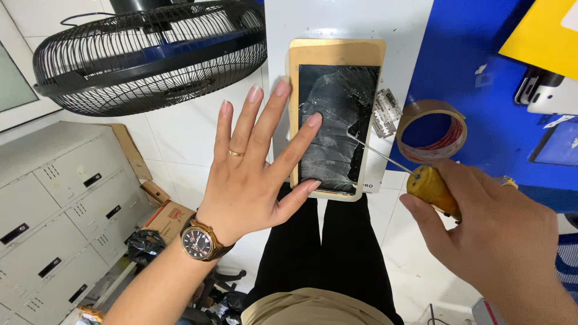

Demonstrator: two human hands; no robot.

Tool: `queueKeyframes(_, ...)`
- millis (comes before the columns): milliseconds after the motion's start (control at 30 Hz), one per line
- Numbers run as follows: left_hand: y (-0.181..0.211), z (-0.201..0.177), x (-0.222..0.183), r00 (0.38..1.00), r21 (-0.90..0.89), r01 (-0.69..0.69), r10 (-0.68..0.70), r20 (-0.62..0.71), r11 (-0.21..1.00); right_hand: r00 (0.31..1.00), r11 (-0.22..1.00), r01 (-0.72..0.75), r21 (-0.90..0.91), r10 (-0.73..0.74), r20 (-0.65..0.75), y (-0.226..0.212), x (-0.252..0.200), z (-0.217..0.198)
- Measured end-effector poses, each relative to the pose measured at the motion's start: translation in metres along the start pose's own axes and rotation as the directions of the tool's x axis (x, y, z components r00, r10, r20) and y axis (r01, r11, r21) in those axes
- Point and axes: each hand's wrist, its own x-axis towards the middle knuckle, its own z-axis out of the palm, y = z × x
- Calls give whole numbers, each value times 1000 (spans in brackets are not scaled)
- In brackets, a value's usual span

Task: The person uses a screwdriver to scrape and pry at the screen of a smartphone that is mounted on a white stand. They repeatedly scrape the surface and edges of the screen, occasionally moving a separate screen component on the blue table.

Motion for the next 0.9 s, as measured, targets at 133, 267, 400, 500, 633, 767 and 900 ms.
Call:
queueKeyframes(133, 1, -1, 0, 1000, -6, 3, -3, -5, 1000, 999, 1000, 17, -7, -17, -29, -1, -1, 0)
queueKeyframes(267, 1, -1, 0, 1000, -15, -1, 1, -15, 1000, 1000, 1000, -16, 1, 16, 5, -1, -2, 1)
queueKeyframes(400, 2, -2, 0, 1000, 0, -5, 5, -12, 1000, 997, 999, -49, -1, 49, 63, -3, -3, 0)
queueKeyframes(500, 2, -2, 0, 1000, 5, -6, 7, -16, 1000, 1000, 999, -14, 48, 13, 23, -2, -3, 1)
queueKeyframes(633, 2, -2, -1, 1000, 27, -7, 7, 2, 1000, 1000, 1000, 7, 26, -7, -19, -2, -6, 4)
queueKeyframes(767, 3, -2, -2, 1000, 18, 3, -3, -2, 1000, 999, 1000, -1, 21, 0, 34, -3, -6, 2)
queueKeyframes(900, 3, -3, -1, 1000, 5, 6, -6, 4, 1000, 999, 999, 1, 33, -3, 48, -5, -7, 0)
